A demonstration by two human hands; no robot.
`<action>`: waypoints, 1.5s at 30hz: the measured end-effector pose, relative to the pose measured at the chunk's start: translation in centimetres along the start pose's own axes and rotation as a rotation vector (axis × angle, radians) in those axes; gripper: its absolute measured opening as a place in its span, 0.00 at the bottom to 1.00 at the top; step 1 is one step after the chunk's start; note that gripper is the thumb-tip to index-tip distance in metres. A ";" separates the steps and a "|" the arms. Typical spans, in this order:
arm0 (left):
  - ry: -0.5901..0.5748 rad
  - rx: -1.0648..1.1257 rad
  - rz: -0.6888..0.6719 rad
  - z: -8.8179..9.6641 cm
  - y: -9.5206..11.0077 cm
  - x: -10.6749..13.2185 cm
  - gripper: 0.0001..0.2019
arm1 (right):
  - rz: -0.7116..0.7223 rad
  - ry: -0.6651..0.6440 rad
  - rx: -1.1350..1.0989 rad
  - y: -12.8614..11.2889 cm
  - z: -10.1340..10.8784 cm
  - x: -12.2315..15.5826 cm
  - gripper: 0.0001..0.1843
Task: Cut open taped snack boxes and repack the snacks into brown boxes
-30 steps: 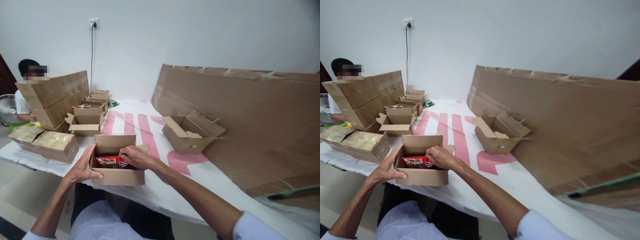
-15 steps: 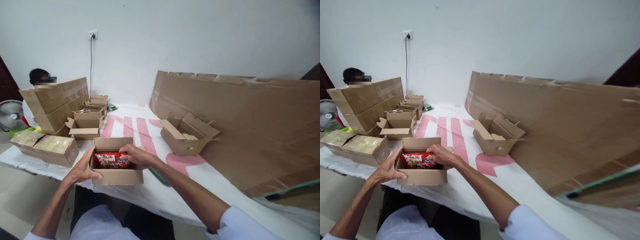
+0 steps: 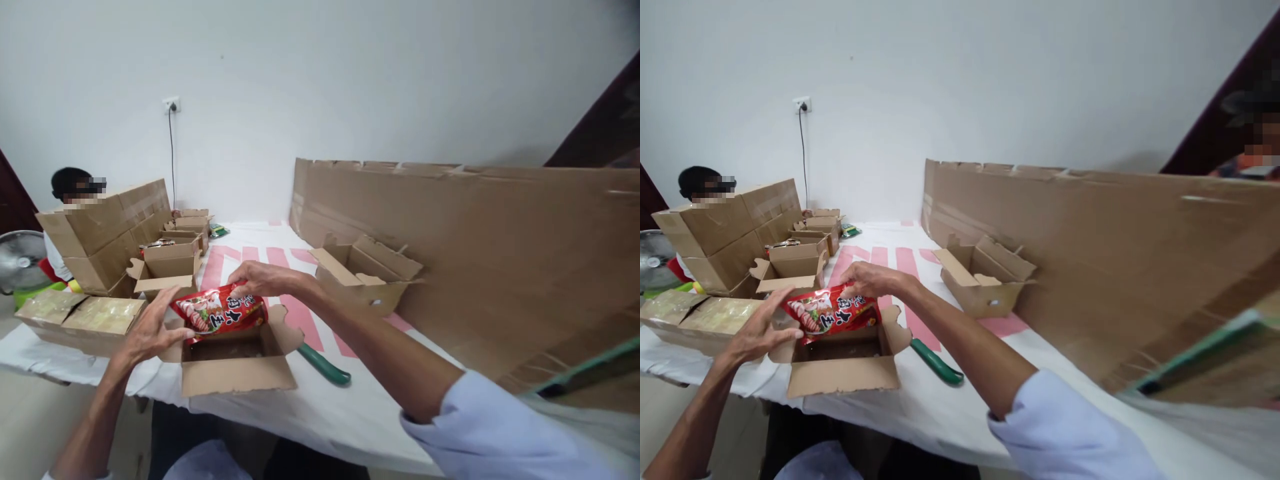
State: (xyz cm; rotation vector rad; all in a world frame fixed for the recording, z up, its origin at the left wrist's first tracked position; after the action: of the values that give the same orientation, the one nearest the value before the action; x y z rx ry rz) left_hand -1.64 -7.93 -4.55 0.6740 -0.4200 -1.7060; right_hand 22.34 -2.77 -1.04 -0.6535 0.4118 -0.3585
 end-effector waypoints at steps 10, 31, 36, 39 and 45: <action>-0.385 0.529 0.212 -3.4 2.0 -2.8 0.16 | -0.119 0.272 0.437 -1.6 4.1 -3.3 0.12; -0.038 0.942 0.304 -4.1 -1.5 -4.0 0.34 | -0.004 0.715 -0.665 5.7 -5.9 -1.7 0.35; -0.194 0.827 0.290 -4.2 -1.6 -4.6 0.35 | 0.019 0.803 -0.632 7.2 -4.2 -2.1 0.38; -0.253 0.795 0.304 -4.7 -2.2 -5.2 0.31 | 0.048 0.854 -0.627 8.1 -3.6 -2.2 0.37; -0.272 0.730 0.265 -5.5 -3.0 -6.6 0.31 | -0.018 0.873 -0.617 10.0 -4.3 -2.0 0.33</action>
State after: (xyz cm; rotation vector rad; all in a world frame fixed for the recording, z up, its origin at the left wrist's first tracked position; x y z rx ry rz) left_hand 0.50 -0.36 -9.23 0.8538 -1.3027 -1.3736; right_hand 20.46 3.30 -10.08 -1.0865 1.3856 -0.5338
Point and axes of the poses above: each hand's wrist, its own x-axis away from the middle knuckle, its own z-axis out of the back of the hand, y = z × x, the point moved 7 cm from there along -x, towards the middle knuckle, and after that the axes turned 15 degrees about z, right-handed, at the moved point
